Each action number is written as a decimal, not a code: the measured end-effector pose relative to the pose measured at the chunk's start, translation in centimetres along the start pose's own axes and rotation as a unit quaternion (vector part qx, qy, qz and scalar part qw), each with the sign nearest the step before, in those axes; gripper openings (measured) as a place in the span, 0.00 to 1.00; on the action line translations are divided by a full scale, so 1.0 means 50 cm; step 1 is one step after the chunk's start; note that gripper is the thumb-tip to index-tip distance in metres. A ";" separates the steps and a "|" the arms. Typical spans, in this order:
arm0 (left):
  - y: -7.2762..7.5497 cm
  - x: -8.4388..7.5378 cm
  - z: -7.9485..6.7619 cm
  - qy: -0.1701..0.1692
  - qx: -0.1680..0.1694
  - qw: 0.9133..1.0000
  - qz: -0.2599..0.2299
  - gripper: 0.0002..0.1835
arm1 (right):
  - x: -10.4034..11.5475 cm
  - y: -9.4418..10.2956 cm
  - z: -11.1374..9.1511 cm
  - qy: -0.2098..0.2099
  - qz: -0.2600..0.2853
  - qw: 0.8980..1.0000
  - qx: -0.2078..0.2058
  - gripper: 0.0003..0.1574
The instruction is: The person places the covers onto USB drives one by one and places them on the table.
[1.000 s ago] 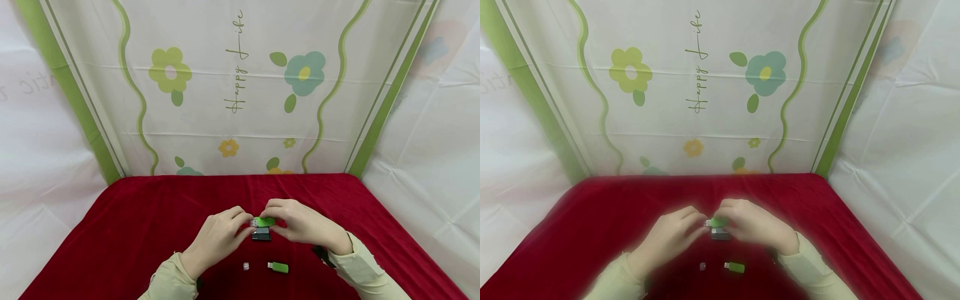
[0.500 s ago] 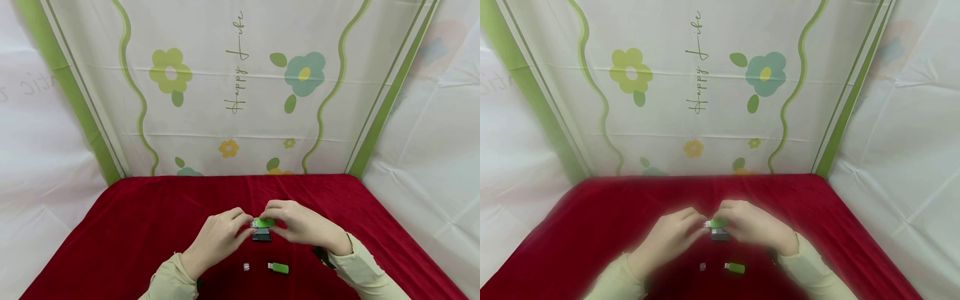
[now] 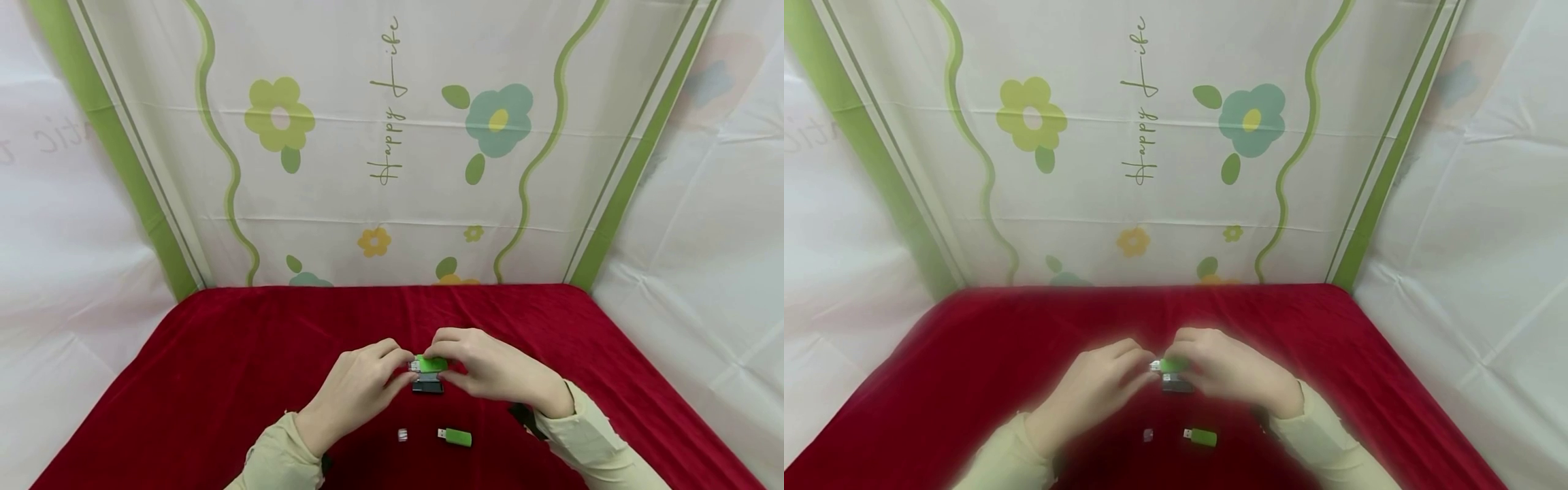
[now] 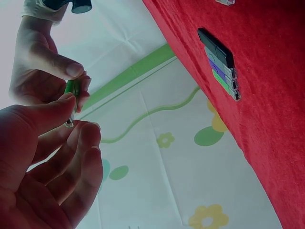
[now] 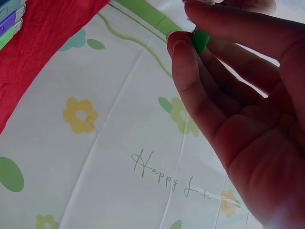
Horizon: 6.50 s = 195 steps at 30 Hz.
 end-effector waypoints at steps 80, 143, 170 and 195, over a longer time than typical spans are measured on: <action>-0.014 0.024 -0.021 0.113 0.209 0.971 0.016 0.08 | -0.064 -0.165 -0.004 -0.184 -0.127 0.965 0.136 0.23; -0.094 -0.016 -0.058 0.086 0.307 0.948 0.018 0.12 | -0.015 0.009 -0.018 -0.198 -0.082 0.970 0.113 0.16; -0.119 -0.050 -0.068 0.012 0.288 0.956 0.055 0.16 | 0.004 0.013 -0.013 -0.141 -0.096 0.982 0.076 0.14; -0.113 -0.049 -0.052 -0.004 0.282 0.958 -0.051 0.17 | 0.005 0.020 -0.009 -0.136 -0.094 0.984 0.073 0.13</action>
Point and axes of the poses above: each hand's wrist, its own z-axis towards the middle knuckle, its own y-axis out of the back of the hand, x = y × z, the point moved 3 cm from there along z, towards the middle knuckle, and after that the axes turned 7 degrees about -y, right-handed, at the moved point
